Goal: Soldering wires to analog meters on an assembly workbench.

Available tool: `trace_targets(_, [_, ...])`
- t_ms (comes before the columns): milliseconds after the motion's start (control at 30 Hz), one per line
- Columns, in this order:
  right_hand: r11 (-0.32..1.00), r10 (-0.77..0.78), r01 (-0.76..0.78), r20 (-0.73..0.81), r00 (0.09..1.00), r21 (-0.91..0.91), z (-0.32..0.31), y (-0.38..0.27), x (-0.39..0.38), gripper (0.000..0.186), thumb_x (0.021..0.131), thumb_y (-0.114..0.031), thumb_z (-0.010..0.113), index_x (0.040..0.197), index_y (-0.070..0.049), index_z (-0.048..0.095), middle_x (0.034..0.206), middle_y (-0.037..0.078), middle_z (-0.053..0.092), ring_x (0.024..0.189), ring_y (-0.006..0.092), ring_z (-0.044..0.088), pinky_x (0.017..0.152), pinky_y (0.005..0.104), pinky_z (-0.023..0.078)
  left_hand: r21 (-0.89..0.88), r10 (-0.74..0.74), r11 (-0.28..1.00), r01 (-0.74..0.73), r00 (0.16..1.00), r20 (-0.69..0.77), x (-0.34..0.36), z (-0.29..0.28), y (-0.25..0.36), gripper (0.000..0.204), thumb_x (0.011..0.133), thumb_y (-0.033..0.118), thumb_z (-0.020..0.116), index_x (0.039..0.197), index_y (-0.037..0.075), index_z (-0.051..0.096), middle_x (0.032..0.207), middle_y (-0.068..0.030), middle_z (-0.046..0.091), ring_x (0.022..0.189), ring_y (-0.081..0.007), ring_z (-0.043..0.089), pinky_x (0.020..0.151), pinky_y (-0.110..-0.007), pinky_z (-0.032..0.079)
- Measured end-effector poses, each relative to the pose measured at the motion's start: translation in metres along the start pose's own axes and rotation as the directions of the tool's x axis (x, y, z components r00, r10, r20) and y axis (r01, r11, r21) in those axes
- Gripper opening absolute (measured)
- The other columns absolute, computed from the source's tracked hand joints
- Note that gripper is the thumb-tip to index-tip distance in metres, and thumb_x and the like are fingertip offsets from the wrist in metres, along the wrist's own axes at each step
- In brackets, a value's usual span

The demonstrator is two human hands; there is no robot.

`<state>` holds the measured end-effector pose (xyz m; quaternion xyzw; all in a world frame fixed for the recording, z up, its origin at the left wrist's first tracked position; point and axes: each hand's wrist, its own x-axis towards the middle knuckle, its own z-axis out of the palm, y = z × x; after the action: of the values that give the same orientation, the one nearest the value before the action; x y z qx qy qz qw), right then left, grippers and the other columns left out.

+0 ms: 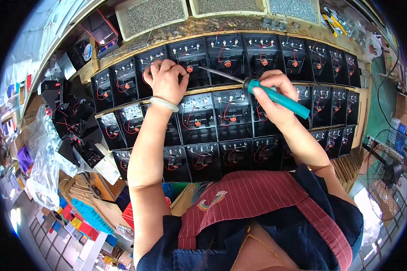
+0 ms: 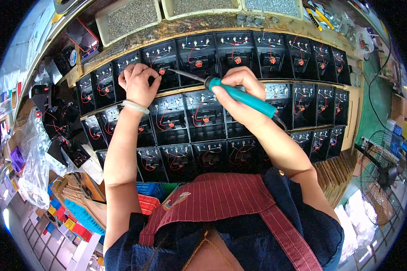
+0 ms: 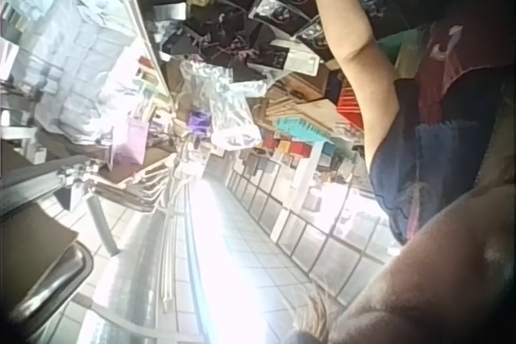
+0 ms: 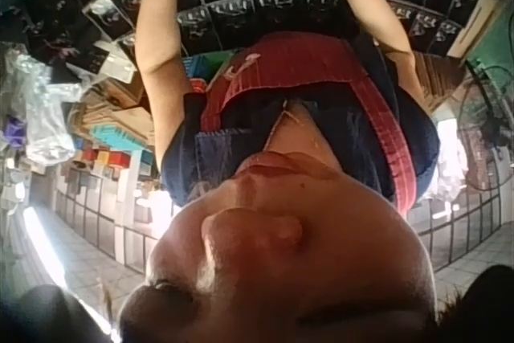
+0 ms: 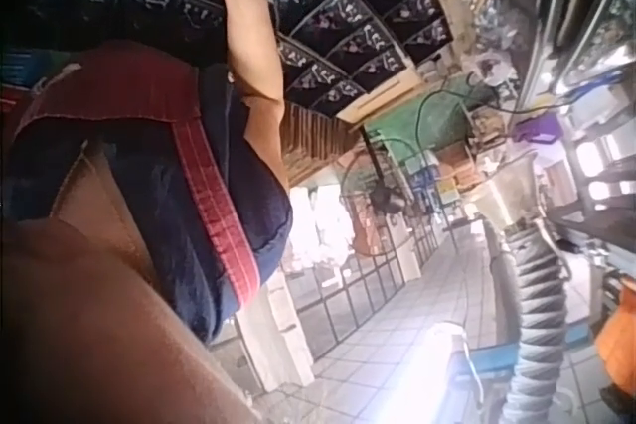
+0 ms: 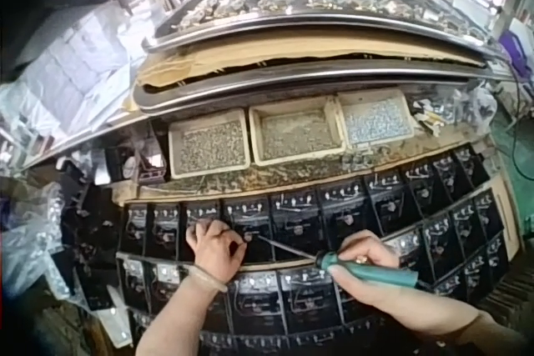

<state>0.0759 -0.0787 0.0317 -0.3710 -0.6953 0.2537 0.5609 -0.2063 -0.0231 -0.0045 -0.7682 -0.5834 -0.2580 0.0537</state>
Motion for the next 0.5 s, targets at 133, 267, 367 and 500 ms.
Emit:
trace_targets(133, [0.998, -0.044, 0.043, -0.007, 0.999, -0.043, 0.015, 0.006, 0.004, 0.021, 0.073, -0.006, 0.08, 0.083, -0.004, 0.061, 0.083, 0.009, 0.063, 0.072, 0.0153, 0.061, 0.062, 0.0272, 0.05, 0.032, -0.021, 0.999, 0.019, 0.998, 0.064, 0.002, -0.001, 0.001, 0.007, 0.073, 0.021, 0.075, 0.075, 0.018, 0.069, 0.1, 0.0011, 0.058, 0.113, -0.0279, 0.048, 0.099, -0.054, 0.027])
trace_targets(267, [0.995, -0.065, 0.066, 0.014, 0.998, -0.07, 0.023, 0.013, 0.004, 0.021, 0.072, -0.006, 0.081, 0.081, -0.005, 0.062, 0.083, 0.009, 0.063, 0.071, 0.0161, 0.063, 0.06, 0.0253, 0.05, 0.046, -0.034, 0.998, 0.029, 0.993, 0.111, 0.003, -0.003, 0.003, 0.008, 0.073, 0.021, 0.074, 0.076, 0.017, 0.069, 0.102, 0.0005, 0.057, 0.114, -0.0289, 0.047, 0.1, -0.055, 0.026])
trace_targets(367, [0.997, -0.06, 0.061, 0.023, 0.998, -0.053, 0.027, 0.011, 0.006, 0.021, 0.072, -0.006, 0.081, 0.081, -0.005, 0.062, 0.082, 0.008, 0.063, 0.071, 0.0161, 0.063, 0.06, 0.0258, 0.05, 0.056, -0.032, 0.998, 0.025, 0.992, 0.125, 0.003, -0.003, 0.002, 0.008, 0.073, 0.021, 0.074, 0.076, 0.017, 0.068, 0.102, 0.0001, 0.057, 0.115, -0.0296, 0.047, 0.1, -0.056, 0.026])
trace_targets(500, [0.998, -0.048, 0.049, 0.027, 0.998, -0.048, 0.03, 0.01, 0.006, 0.022, 0.071, -0.006, 0.081, 0.08, -0.005, 0.062, 0.079, 0.008, 0.063, 0.071, 0.0181, 0.063, 0.061, 0.0282, 0.05, 0.054, -0.025, 0.998, 0.018, 0.991, 0.132, 0.002, -0.003, 0.001, 0.008, 0.073, 0.021, 0.074, 0.076, 0.017, 0.068, 0.102, 0.0, 0.057, 0.117, -0.0299, 0.046, 0.1, -0.057, 0.026])
